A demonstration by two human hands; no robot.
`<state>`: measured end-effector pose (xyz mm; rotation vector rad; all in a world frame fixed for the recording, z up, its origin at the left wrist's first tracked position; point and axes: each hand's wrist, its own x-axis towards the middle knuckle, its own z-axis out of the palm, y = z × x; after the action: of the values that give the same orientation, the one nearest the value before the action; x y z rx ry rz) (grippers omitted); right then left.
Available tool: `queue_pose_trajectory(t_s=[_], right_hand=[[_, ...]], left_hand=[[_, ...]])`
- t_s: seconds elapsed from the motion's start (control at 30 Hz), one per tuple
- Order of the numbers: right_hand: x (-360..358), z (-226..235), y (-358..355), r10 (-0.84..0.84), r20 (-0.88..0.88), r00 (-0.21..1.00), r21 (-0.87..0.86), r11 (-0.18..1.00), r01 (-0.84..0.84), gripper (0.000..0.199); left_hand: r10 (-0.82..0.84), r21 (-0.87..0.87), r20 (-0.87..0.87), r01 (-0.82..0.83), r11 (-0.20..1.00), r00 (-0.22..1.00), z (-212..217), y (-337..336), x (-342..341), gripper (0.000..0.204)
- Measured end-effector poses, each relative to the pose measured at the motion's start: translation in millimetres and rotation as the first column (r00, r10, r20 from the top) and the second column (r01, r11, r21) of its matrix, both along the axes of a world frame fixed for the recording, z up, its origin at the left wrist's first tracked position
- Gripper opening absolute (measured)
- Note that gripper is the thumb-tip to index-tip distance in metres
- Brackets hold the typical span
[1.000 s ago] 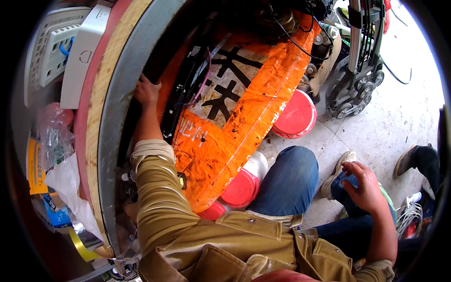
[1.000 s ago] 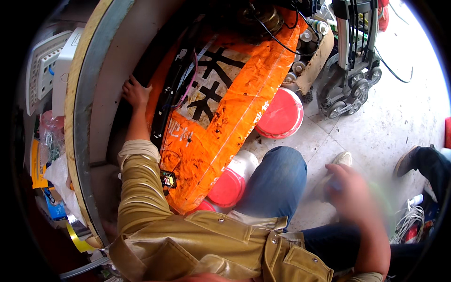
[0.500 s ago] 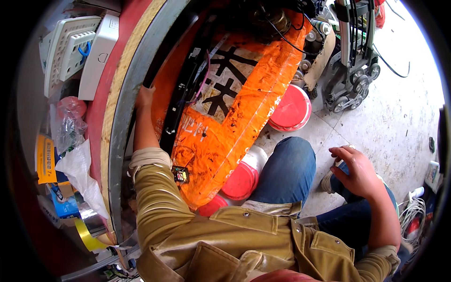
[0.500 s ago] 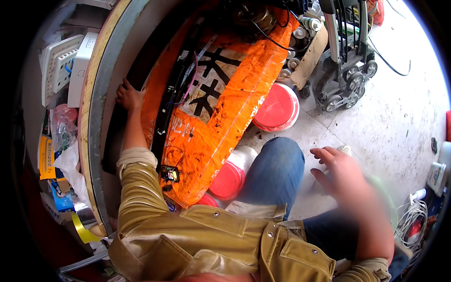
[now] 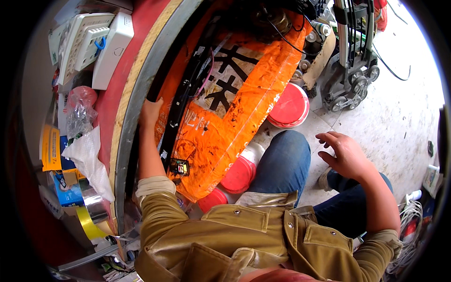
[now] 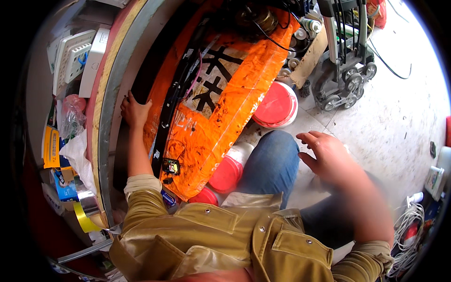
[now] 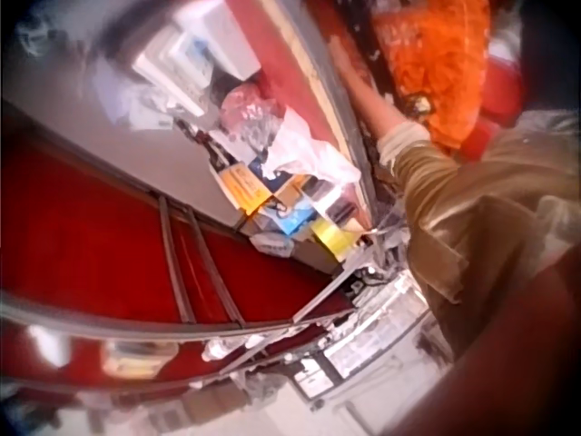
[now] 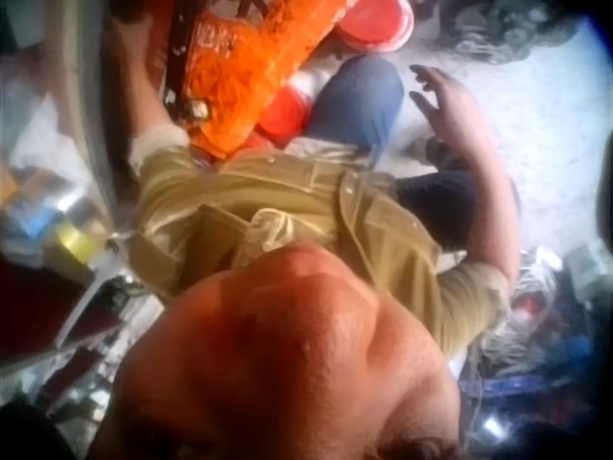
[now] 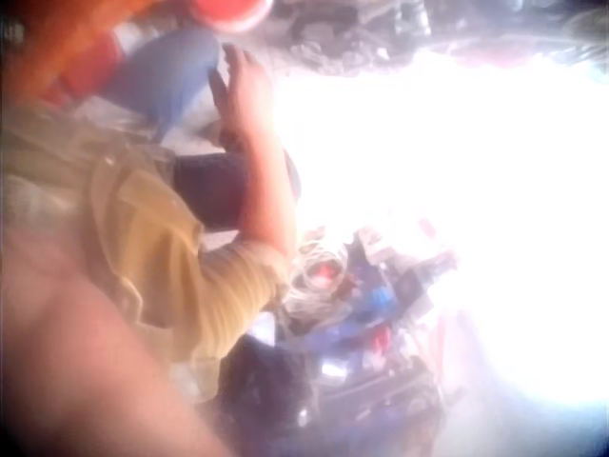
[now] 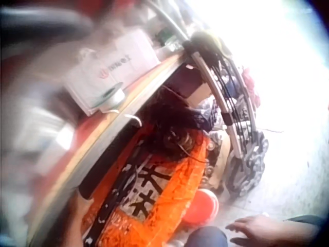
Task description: The person assembles an appliance by connecting internal wires and installing a battery pack. They use a power drill to secure the battery and then close the appliance's lid. Finally, they retrieve a black plastic trim piece from a storage area.
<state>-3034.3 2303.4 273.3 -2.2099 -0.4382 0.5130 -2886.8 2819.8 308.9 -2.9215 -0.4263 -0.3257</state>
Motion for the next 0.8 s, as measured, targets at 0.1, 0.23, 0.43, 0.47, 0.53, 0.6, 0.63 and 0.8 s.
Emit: queue_pose_trajectory(t_s=[0.1,0.23,0.43,0.47,0.53,0.6,0.63,0.8], right_hand=[[6.4,-8.4,1.4,0.033,0.023,0.999,0.013,0.999,-0.033,0.035],[13.2,-19.7,-1.1,0.044,0.027,0.999,0.016,0.999,-0.044,0.036],[21.2,-25.8,-5.4,0.038,0.023,0.999,-0.004,0.999,-0.038,0.035],[22.5,-28.7,-4.9,0.035,0.028,0.999,-0.003,0.999,-0.035,0.035],[24.5,-30.2,-3.9,0.045,0.039,0.998,-0.006,0.999,-0.044,0.035],[27.4,-32.7,-3.6,0.060,0.052,0.997,-0.009,0.998,-0.059,0.036],[28.4,-34.9,-3.3,0.059,0.051,0.997,-0.011,0.998,-0.059,0.035],[32.7,-38.8,-3.7,0.052,0.023,0.998,-0.020,0.998,-0.051,0.035]], left_hand=[[0.109,-0.089,-0.095,-0.118,0.989,0.989,9.5,-18.5,-15.6,0.088],[0.159,-0.043,-0.116,-0.164,0.985,0.981,16.4,-21.2,-38.9,0.088],[0.112,-0.110,-0.086,-0.121,0.987,0.990,24.2,-13.7,-73.9,0.087],[0.107,-0.113,-0.082,-0.116,0.987,0.991,26.8,-13.0,-80.6,0.087],[0.065,-0.022,-0.017,-0.065,0.998,0.998,21.5,-5.1,-93.0,0.087],[0.048,0.011,0.007,-0.048,0.999,0.999,19.7,-1.5,-100.6,0.086],[0.039,0.027,0.019,-0.040,0.999,0.999,19.3,0.1,-103.6,0.085],[-0.027,0.040,0.076,0.024,0.999,0.997,10.5,12.4,-117.3,0.084]])
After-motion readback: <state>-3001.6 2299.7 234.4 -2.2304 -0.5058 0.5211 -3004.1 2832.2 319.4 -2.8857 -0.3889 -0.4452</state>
